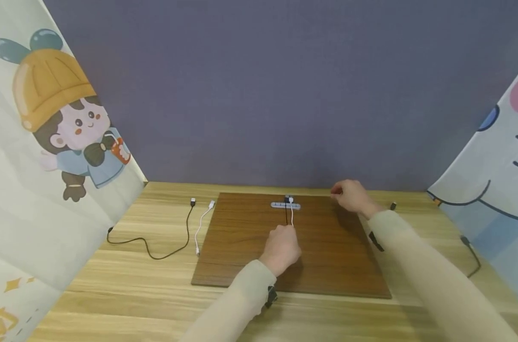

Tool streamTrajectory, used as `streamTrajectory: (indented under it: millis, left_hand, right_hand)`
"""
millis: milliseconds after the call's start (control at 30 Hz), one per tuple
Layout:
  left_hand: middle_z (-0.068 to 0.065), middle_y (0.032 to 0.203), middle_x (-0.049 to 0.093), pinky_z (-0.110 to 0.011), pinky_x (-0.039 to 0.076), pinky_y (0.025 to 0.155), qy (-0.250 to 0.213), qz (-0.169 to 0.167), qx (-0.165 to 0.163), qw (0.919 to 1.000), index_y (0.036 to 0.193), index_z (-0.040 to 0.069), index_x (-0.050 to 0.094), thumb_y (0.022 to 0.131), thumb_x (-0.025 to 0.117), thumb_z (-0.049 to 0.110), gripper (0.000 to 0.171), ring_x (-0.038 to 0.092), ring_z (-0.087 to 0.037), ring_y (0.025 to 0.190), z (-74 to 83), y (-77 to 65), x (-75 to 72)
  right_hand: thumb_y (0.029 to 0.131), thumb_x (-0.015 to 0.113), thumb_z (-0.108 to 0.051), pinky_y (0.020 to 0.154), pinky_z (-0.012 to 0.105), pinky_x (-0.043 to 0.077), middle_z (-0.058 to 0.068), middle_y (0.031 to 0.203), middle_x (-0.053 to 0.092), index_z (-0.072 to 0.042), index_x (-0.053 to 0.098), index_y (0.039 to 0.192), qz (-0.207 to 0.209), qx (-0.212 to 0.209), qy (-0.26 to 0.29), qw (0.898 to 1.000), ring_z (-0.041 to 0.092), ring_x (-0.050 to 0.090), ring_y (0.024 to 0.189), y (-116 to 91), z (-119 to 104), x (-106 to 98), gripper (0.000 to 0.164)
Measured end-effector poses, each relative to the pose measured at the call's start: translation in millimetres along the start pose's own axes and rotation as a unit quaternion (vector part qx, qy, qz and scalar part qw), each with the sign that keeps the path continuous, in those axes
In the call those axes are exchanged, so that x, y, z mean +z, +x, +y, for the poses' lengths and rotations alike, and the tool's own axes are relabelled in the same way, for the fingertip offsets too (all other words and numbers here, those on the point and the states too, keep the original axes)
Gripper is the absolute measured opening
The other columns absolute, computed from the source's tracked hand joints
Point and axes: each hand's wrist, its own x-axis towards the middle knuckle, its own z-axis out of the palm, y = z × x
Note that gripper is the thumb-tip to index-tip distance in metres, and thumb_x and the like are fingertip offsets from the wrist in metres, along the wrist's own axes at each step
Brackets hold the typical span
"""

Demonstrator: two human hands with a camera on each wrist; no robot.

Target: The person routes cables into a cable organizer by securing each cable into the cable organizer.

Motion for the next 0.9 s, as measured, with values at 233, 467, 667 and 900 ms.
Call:
streamTrajectory:
  millis: [233,467,667,900]
  left_hand:
    - [-0.007,0.065,0.058,-0.027,0.045,0.042,0.0,-0.004,0.003,1.0,0.084,-0.002,0.068,0.085,0.076,0.006,0.011,0.054,-0.017,0.051,-0.9,-1.0,0.0]
    - [-0.006,0.064,0.057,-0.028,0.044,0.043,0.001,0.002,0.01,0.9999,0.082,-0.001,0.068,0.084,0.076,0.005,0.01,0.054,-0.017,0.052,-2.8,-0.9,2.7]
    - [-0.005,0.063,0.057,-0.029,0.045,0.044,0.007,0.006,0.015,0.9998,0.076,0.001,0.067,0.083,0.078,0.006,0.014,0.053,-0.017,0.053,-2.9,-0.7,4.4]
    - [-0.006,0.062,0.057,-0.028,0.045,0.043,0.002,0.004,0.013,0.9999,0.078,0.0,0.067,0.084,0.076,0.003,0.011,0.053,-0.017,0.051,-1.6,-0.7,4.4]
  right_hand:
    - [0.102,0.059,-0.012,0.088,0.055,0.052,0.026,0.115,0.068,0.008,0.066,0.122,0.031,0.032,0.031,0.999,0.041,0.064,0.104,-10.3,18.5,-19.5,0.029]
    - [0.103,0.057,-0.012,0.085,0.054,0.052,0.027,0.116,0.066,0.008,0.064,0.123,0.048,0.058,0.032,0.997,0.042,0.063,0.104,-19.0,41.3,-24.7,0.029]
    - [0.103,0.056,-0.014,0.084,0.056,0.051,0.029,0.118,0.065,0.007,0.064,0.124,0.062,0.078,0.02,0.995,0.044,0.062,0.105,-25.9,59.3,-31.3,0.031]
    - [0.104,0.05,-0.018,0.094,0.066,0.044,0.035,0.126,0.059,0.012,0.057,0.129,0.061,0.091,-0.006,0.994,0.054,0.056,0.113,-34.0,86.8,-41.5,0.039]
